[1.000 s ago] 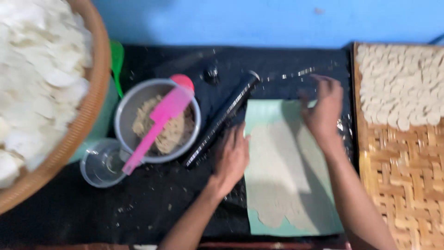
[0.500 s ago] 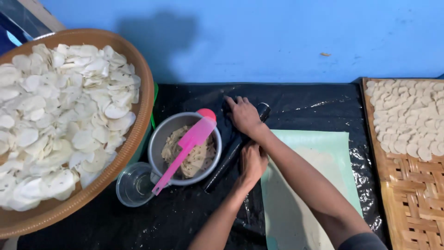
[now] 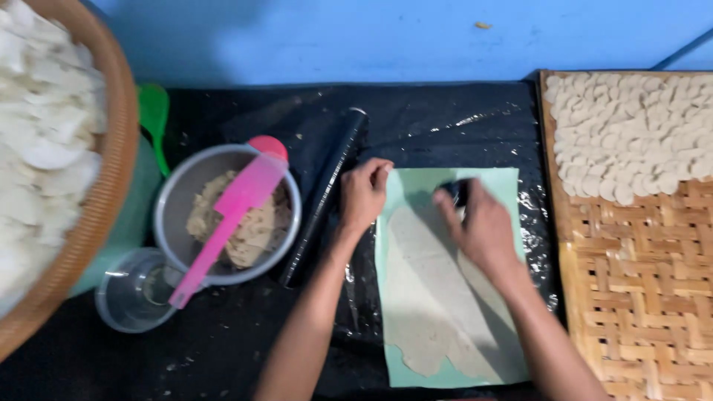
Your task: Rolling out cassava dough and cutting it into small circular shapes to make crackers.
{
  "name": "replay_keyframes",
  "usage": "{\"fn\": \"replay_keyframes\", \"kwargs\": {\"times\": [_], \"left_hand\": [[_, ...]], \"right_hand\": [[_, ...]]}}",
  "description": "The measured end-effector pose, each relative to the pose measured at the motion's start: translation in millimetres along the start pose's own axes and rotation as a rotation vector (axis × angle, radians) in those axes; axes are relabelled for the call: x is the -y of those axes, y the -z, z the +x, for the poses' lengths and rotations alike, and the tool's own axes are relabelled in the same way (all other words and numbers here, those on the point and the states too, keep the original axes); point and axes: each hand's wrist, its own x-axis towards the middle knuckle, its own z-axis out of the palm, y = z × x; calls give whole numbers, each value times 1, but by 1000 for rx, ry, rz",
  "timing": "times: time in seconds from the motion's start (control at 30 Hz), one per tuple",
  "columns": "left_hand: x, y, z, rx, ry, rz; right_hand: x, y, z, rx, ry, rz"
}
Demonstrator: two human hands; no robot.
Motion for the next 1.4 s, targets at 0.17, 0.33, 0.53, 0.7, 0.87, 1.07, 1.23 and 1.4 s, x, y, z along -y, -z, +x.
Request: {"fn": "replay_keyframes", "kwargs": {"times": [0.17,0.33,0.53,0.7,0.87,1.07,1.23,1.4], "left_hand": [[-7,4,-3,-30,-32,-12],[-2,4,-8,-44,-78,29],[-6,5,-6,-49,-49,8],[-8,6,-7,-33,-56,19],[-9,6,-4,-13,-28,29],[-12,8,-6,-21,-31,35],[-5,4,-7,-39,-77,22],[-11,7,-7,-34,-58,25]], "right_hand": [[-7,-32,-42,113,99,-80],[13,-42,-37,65,351,-104],[11,-68,-23,91,413,-239],[13,-85,-25,135,270,-505],[10,-80,-21,38,408,-472],[9,-88,-24,56,329,-523],[0,-47,-21,193,279,-227],[-16,-27,-30,128,125,-109]]}}
